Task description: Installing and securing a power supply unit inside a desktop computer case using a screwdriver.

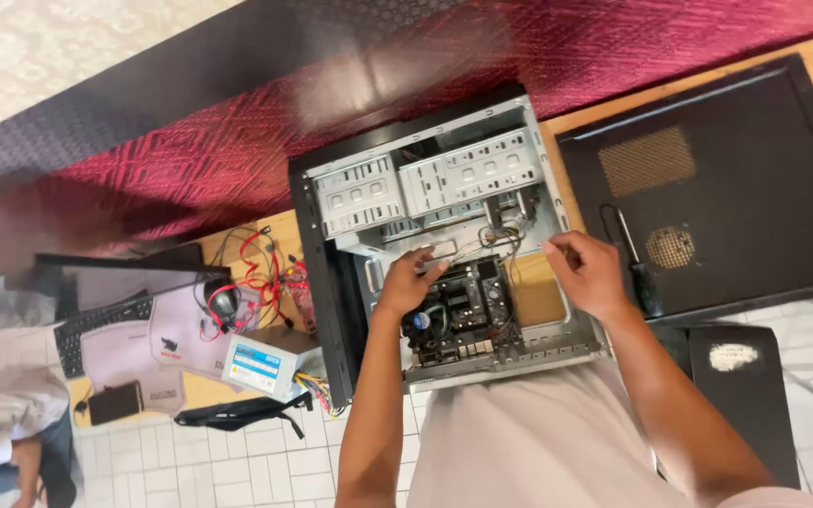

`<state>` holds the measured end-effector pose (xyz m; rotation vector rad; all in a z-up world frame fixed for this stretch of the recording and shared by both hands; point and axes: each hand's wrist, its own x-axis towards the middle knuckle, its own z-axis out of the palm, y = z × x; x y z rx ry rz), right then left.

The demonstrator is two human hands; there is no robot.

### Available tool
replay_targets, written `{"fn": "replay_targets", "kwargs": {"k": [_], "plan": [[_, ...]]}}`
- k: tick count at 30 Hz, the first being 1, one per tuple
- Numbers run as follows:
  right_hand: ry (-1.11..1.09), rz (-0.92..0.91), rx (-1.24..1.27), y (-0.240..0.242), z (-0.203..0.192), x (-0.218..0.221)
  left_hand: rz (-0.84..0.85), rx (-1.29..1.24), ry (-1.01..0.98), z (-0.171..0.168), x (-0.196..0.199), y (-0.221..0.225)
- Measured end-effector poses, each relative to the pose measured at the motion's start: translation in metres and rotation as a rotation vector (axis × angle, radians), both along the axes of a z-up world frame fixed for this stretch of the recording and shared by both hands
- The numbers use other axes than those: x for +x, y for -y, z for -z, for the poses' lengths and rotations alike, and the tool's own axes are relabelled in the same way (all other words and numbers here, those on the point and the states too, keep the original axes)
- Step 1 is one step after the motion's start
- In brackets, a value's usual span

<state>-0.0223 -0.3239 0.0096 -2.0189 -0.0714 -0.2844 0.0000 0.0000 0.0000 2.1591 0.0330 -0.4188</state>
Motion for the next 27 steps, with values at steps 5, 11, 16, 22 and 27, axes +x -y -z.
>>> {"fn": "replay_targets", "kwargs": {"k": [5, 11, 16, 22, 27], "plan": [[-0.194, -0.152, 0.284, 0.039, 0.009, -0.006, -0.224, -0.178, 0.172, -0.028, -0.025, -0.046], [0.116, 0.032, 0.130, 0.044, -0.047, 0.022, -0.262, 0.047, 0.337, -0.098, -0.041, -0.107], [0.097, 0.337, 0.151, 0.054, 0.003, 0.050, -0.440, 0.027, 0.247, -0.091, -0.067, -0.108], [-0.130, 0.126, 0.285, 0.032, 0.038, 0.015, -0.622, -0.013, 0.184, -0.088, -0.084, -0.103], [-0.083, 0.126, 0.223, 0.098, 0.038, 0.035, -0.656, -0.011, 0.056, -0.039, -0.073, -0.134]]}}
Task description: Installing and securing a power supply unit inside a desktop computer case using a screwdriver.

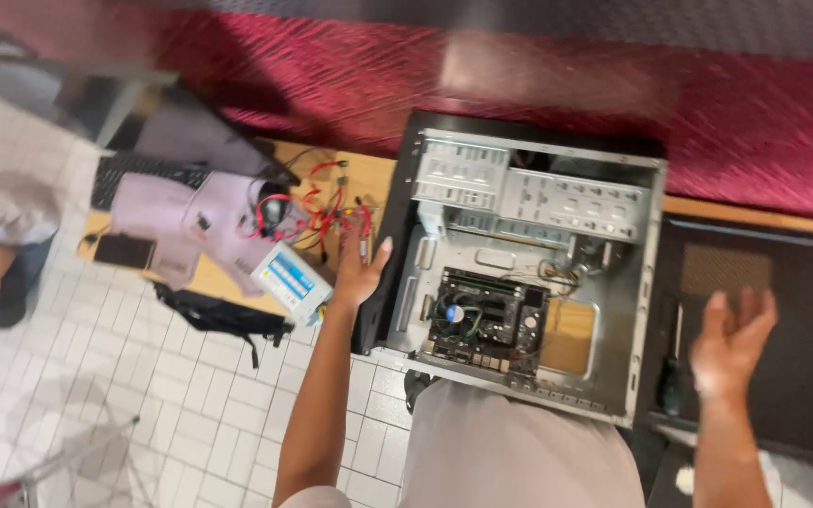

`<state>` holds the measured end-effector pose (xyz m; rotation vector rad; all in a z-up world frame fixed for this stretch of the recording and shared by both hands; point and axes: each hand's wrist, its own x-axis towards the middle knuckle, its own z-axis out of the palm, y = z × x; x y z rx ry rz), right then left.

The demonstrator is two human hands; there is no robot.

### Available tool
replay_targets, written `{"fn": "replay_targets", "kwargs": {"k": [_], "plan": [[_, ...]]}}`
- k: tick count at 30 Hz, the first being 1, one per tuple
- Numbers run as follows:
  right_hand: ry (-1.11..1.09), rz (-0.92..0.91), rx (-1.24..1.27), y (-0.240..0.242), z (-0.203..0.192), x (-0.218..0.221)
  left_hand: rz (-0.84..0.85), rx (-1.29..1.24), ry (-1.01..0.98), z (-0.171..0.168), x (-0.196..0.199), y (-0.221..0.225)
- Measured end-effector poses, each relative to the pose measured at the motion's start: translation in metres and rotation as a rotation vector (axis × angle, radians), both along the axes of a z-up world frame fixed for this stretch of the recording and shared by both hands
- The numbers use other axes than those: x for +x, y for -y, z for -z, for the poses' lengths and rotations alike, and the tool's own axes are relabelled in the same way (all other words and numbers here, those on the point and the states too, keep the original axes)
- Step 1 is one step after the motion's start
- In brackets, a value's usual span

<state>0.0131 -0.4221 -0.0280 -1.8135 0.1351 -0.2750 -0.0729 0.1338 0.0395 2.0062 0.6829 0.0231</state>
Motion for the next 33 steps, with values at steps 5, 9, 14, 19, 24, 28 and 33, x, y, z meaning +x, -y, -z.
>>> {"fn": "replay_targets", "kwargs": {"k": [5, 9, 14, 19, 24, 28, 33], "plan": [[0.099, 0.422, 0.076, 0.054, 0.010, -0.022, -0.072, -0.247, -0.013, -0.014, 0.004, 0.019], [-0.819, 0.117, 0.045, -0.079, -0.031, -0.054, -0.073, -0.247, -0.215, -0.012, -0.005, 0.007], [-0.346, 0.184, -0.002, -0.061, 0.015, -0.054, -0.110, -0.250, -0.139, -0.003, 0.004, 0.004], [-0.478, 0.008, 0.018, -0.092, -0.055, -0.039, -0.179, -0.275, -0.052, -0.024, 0.006, 0.016], [-0.199, 0.142, 0.074, -0.005, -0.003, -0.005, -0.175, -0.155, -0.076, -0.031, 0.001, 0.019], [-0.065, 0.432, 0.282, 0.001, -0.008, -0.001, -0.184, -0.199, -0.020, -0.020, 0.002, 0.014], [-0.777, 0.035, -0.059, -0.104, -0.074, -0.019, -0.211, -0.167, -0.106, -0.033, 0.001, 0.018]]}}
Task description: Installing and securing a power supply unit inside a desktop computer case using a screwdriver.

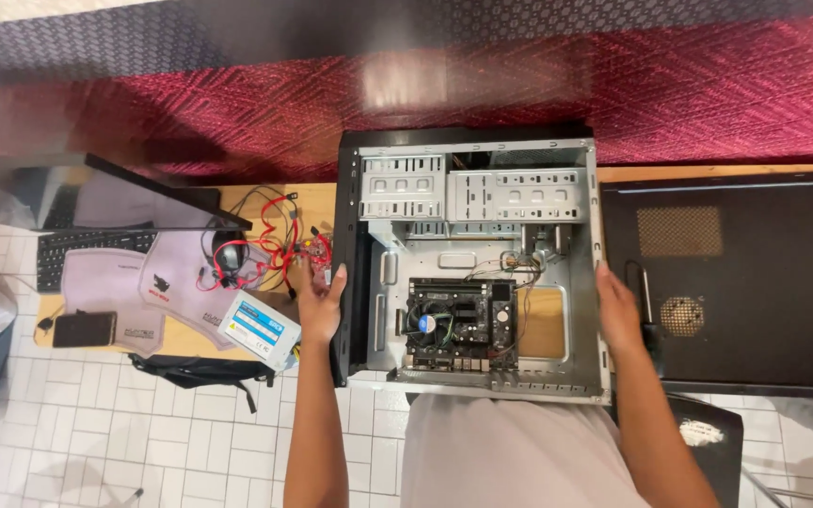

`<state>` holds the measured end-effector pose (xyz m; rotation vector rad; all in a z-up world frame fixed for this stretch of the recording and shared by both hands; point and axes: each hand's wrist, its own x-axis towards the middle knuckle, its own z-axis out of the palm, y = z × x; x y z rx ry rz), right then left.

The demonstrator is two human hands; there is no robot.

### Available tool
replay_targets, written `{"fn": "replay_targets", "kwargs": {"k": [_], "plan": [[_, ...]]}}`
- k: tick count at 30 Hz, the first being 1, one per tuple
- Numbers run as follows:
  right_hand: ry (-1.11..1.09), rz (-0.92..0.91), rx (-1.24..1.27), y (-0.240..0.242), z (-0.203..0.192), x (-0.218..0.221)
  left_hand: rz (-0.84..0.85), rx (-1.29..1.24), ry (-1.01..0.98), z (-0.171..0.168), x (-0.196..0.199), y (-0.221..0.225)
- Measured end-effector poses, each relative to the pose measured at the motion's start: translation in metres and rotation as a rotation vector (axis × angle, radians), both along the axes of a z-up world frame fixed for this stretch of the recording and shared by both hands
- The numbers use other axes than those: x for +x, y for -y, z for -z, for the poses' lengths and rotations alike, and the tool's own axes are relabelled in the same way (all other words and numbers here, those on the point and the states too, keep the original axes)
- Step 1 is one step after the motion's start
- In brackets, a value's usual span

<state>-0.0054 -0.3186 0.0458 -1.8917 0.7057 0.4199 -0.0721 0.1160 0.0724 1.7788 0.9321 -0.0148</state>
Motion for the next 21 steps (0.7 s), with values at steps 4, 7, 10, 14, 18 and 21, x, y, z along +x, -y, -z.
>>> {"fn": "replay_targets", "kwargs": {"k": [4, 7, 10, 14, 18, 21], "plan": [[0.197, -0.084, 0.025, 0.025, 0.049, 0.005, 0.011, 0.202, 0.170, 0.030, -0.010, -0.009], [0.341, -0.191, 0.019, 0.038, 0.079, 0.009, -0.004, 0.618, 0.582, 0.023, -0.031, -0.017], [0.269, -0.205, -0.103, 0.040, 0.082, 0.008, -0.354, 0.747, 0.515, 0.019, -0.057, -0.037], [0.313, -0.176, -0.042, 0.047, 0.089, 0.011, -0.423, 0.610, -0.166, 0.025, -0.065, -0.062], [0.274, -0.210, -0.113, 0.049, 0.085, 0.011, -0.370, 0.324, -0.341, 0.027, -0.062, -0.060], [0.321, -0.202, -0.091, 0.052, 0.092, 0.010, -0.386, 0.302, -0.395, 0.013, -0.056, -0.060]]}}
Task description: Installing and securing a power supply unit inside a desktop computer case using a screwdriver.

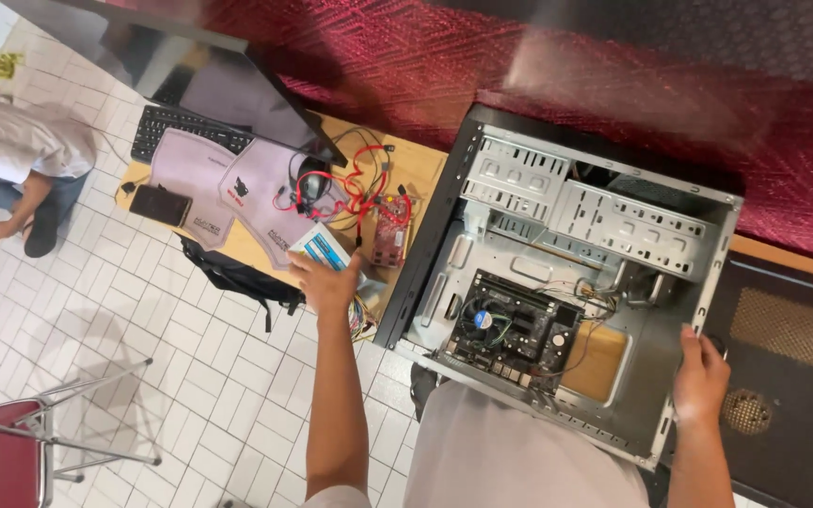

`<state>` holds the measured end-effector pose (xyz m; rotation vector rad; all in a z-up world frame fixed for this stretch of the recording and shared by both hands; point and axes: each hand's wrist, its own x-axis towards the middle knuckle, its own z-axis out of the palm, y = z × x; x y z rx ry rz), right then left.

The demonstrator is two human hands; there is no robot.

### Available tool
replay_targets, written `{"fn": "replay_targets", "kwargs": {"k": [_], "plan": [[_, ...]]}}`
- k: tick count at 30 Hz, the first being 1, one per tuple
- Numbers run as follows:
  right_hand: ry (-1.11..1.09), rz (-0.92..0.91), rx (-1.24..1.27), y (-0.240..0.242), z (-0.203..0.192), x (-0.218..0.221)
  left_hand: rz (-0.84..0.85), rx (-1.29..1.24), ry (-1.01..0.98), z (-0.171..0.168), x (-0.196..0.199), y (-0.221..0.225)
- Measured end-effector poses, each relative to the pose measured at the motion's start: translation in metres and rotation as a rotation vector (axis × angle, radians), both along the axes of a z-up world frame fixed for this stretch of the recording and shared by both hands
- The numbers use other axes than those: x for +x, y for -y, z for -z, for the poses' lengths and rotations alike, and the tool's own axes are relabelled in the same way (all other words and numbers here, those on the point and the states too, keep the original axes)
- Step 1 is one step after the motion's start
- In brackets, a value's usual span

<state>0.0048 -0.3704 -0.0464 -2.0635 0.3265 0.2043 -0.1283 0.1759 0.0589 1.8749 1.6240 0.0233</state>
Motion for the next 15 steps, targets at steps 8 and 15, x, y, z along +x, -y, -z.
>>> {"fn": "replay_targets", "kwargs": {"k": [8, 15], "plan": [[0.012, -0.029, 0.025, -0.009, -0.012, 0.001, -0.003, 0.078, 0.009, -0.007, -0.013, 0.000], [-0.010, -0.061, -0.021, -0.016, -0.028, -0.002, 0.024, 0.346, 0.406, -0.049, -0.050, -0.010]]}}
